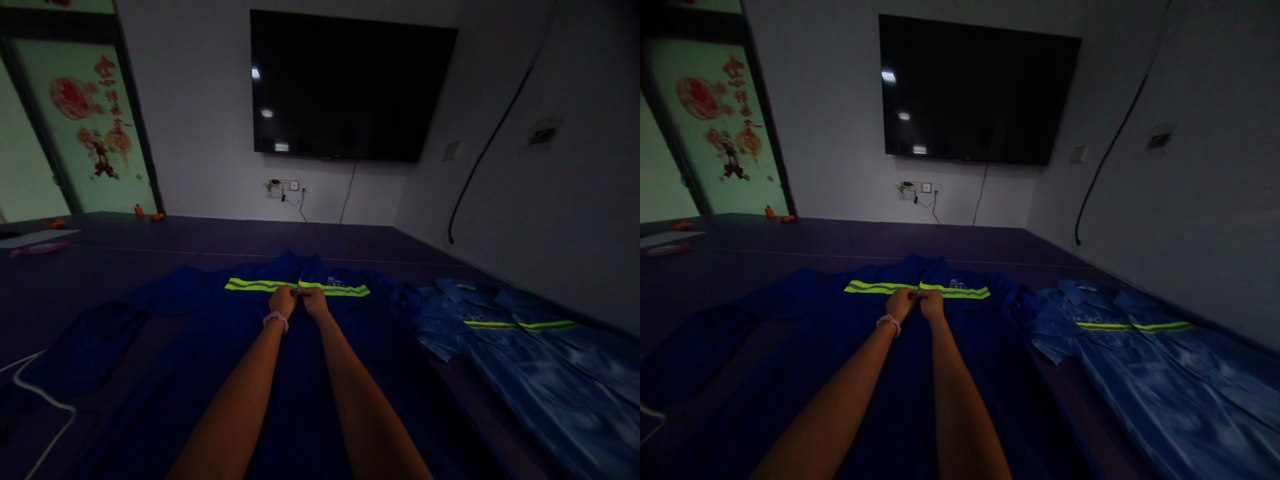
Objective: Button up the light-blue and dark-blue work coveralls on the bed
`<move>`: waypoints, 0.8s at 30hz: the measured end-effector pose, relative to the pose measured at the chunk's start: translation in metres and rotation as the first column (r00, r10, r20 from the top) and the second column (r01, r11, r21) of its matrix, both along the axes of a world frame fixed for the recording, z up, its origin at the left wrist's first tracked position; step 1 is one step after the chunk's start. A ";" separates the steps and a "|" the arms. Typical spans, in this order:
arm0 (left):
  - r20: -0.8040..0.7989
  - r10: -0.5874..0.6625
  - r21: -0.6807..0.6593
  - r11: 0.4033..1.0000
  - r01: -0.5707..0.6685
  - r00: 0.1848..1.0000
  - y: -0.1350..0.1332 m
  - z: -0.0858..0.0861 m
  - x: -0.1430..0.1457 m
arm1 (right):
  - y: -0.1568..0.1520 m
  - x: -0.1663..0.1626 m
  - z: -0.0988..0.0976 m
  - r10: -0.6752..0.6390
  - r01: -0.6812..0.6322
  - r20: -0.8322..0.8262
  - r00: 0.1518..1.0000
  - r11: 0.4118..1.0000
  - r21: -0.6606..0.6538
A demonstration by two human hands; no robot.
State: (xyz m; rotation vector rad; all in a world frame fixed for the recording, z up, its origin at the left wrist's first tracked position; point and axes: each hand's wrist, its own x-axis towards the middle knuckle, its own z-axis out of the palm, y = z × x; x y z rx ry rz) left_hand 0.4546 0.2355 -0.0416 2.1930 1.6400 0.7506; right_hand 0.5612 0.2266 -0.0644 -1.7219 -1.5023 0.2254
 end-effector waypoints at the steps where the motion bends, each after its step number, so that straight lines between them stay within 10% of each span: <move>1: 0.005 0.003 -0.004 1.000 -0.003 1.000 0.001 0.000 0.000 | -0.001 -0.002 0.000 0.001 -0.001 0.008 1.000 1.000 0.017; 24: 0.239 -0.028 -0.047 0.998 0.040 0.971 0.016 -0.006 -0.004 | -0.003 -0.005 0.001 -0.124 0.125 -0.015 0.992 0.984 0.127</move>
